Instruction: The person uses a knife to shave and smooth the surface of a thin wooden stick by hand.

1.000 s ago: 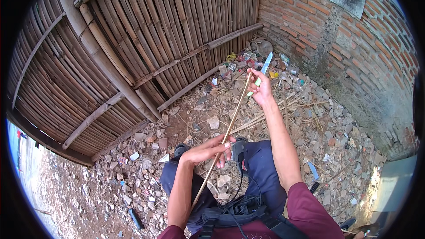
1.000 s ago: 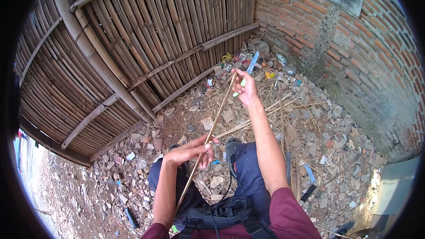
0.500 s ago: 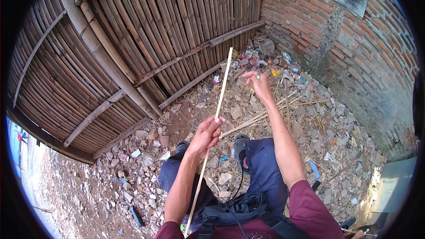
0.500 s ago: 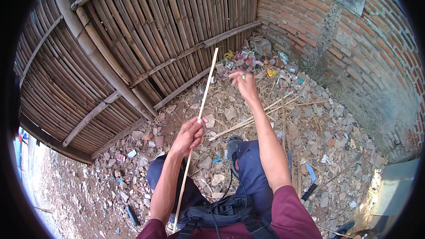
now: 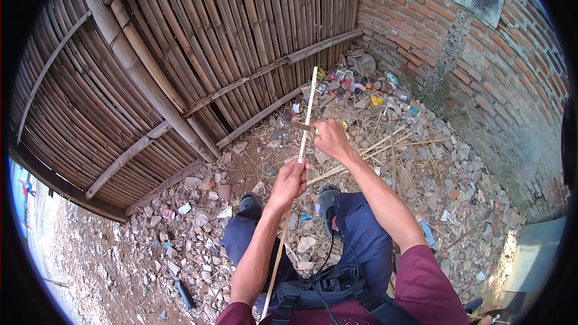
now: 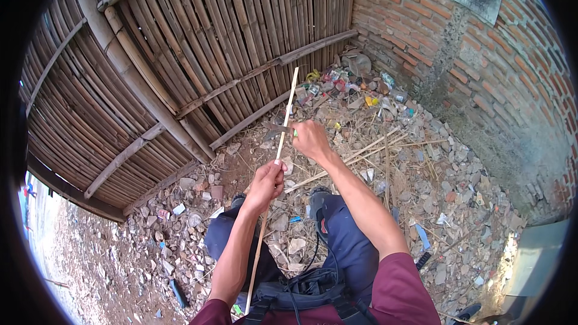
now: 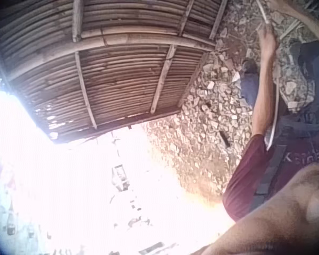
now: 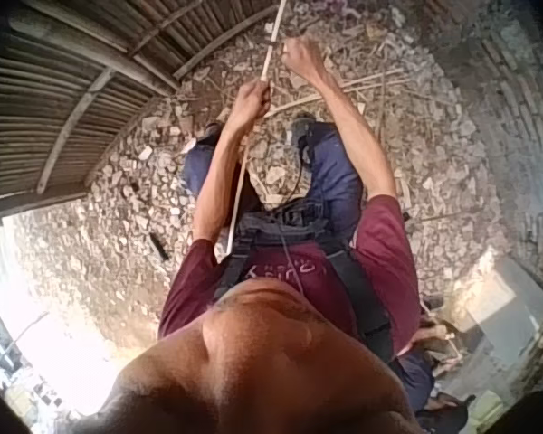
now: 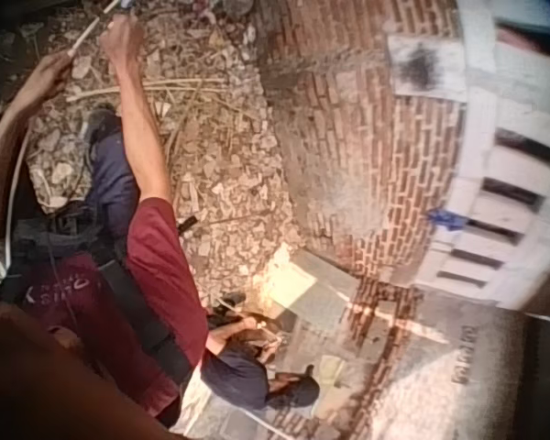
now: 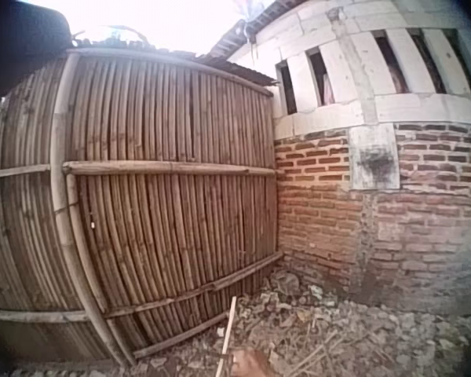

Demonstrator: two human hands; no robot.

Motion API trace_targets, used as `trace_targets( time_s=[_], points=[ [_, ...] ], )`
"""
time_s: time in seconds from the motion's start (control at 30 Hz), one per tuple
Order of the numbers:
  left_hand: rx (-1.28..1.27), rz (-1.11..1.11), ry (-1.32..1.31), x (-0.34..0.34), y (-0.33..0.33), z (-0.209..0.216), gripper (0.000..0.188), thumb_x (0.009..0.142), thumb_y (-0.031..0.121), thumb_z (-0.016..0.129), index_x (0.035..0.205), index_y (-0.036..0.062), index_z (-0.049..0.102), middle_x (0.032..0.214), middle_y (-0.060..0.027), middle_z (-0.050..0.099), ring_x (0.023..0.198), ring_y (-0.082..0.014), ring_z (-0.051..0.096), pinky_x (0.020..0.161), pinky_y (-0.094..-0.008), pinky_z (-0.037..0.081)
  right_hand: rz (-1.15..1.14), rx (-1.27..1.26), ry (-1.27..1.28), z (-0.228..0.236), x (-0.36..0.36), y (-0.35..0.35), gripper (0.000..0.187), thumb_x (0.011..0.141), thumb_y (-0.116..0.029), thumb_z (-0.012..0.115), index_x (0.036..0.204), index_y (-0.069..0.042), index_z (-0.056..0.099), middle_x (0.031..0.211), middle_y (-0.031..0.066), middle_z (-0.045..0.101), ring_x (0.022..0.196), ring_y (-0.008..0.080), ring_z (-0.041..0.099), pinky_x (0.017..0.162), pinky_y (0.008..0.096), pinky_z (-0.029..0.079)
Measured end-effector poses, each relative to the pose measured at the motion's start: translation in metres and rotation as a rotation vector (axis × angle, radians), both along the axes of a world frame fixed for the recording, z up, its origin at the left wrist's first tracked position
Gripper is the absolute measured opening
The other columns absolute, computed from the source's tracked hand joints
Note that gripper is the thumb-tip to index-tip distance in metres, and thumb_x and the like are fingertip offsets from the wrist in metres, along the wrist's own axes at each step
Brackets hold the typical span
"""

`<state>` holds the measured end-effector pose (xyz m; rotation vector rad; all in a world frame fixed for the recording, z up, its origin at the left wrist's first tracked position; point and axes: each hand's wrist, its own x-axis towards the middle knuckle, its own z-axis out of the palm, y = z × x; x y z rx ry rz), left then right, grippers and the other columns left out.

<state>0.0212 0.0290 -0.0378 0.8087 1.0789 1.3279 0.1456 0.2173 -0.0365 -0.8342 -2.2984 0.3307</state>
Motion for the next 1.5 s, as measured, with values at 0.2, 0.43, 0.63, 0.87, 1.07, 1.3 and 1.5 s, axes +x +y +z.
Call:
trace_targets(
  time_s=[0.2,0.43,0.63,0.87,1.07,1.3,1.5],
  points=[
    [0.183,0.247,0.665,-0.001,0.002,-0.023,0.036,0.116,0.027,0.044,0.100,0.0014,0.063,0.070,-0.0062,0.054,0.054,-0.0220,0.048,0.056,-0.0395,0.043,0.061,0.057,-0.006,-0.001,-0.010,-0.007,0.024,0.071,-0.001,0.058,0.084,-0.002,0.079,0.063,0.0233,0.068,0.058,0.0365,0.071,0.062,0.0492,0.057],
    [0.089,0.340,0.876,0.018,-0.008,0.008,0.036,0.115,0.026,0.044,0.102,-0.0005,0.064,0.064,-0.0162,0.057,0.057,-0.0303,0.057,0.059,-0.0466,0.043,0.072,0.008,0.001,-0.009,-0.015,-0.005,0.016,0.070,-0.002,0.059,0.076,0.001,0.074,0.063,0.0252,0.067,0.059,0.0389,0.070,0.061,0.0496,0.057],
    [0.038,0.369,1.006,0.020,-0.016,0.012,0.032,0.113,0.021,0.046,0.100,-0.0042,0.061,0.074,-0.0312,0.065,0.072,-0.0508,0.068,0.067,-0.0592,0.049,0.049,0.017,-0.030,-0.014,-0.019,-0.009,0.015,0.072,-0.006,0.065,0.078,0.000,0.076,0.061,0.0238,0.066,0.058,0.0380,0.070,0.060,0.0495,0.057],
    [0.089,0.348,0.982,0.009,-0.022,0.020,0.027,0.112,0.019,0.048,0.100,-0.0039,0.058,0.071,-0.0331,0.064,0.072,-0.0546,0.067,0.062,-0.0610,0.049,0.013,0.104,0.019,-0.012,-0.031,-0.007,0.016,0.084,-0.009,0.067,0.087,0.000,0.079,0.060,0.0201,0.068,0.051,0.0321,0.067,0.052,0.0449,0.054],
    [0.091,0.203,0.964,0.029,-0.056,0.036,0.029,0.112,0.020,0.048,0.102,-0.0047,0.059,0.078,-0.0328,0.067,0.078,-0.0535,0.069,0.070,-0.0606,0.052,-0.294,0.024,0.147,-0.023,-0.003,0.056,0.032,0.086,0.000,0.064,0.114,0.001,0.080,0.070,0.0164,0.074,0.043,0.0158,0.056,0.036,0.0314,0.041],
    [0.064,0.200,1.027,0.017,-0.067,0.032,0.030,0.112,0.021,0.048,0.100,-0.0044,0.058,0.081,-0.0317,0.068,0.078,-0.0543,0.067,0.070,-0.0616,0.051,-0.329,0.012,0.071,-0.020,-0.010,0.044,0.020,0.087,-0.002,0.068,0.101,0.002,0.080,0.069,0.0170,0.074,0.056,0.0222,0.068,0.050,0.0385,0.054],
    [0.060,0.003,0.986,0.032,-0.130,0.050,0.024,0.111,0.017,0.050,0.100,-0.0025,0.060,0.071,-0.0289,0.064,0.073,-0.0511,0.068,0.065,-0.0558,0.051,-0.758,-0.284,0.194,-0.040,0.033,0.083,0.024,0.092,-0.019,0.066,0.093,0.001,0.079,0.092,0.0277,0.076,0.089,0.0487,0.074,0.079,0.0556,0.058]
  ],
)
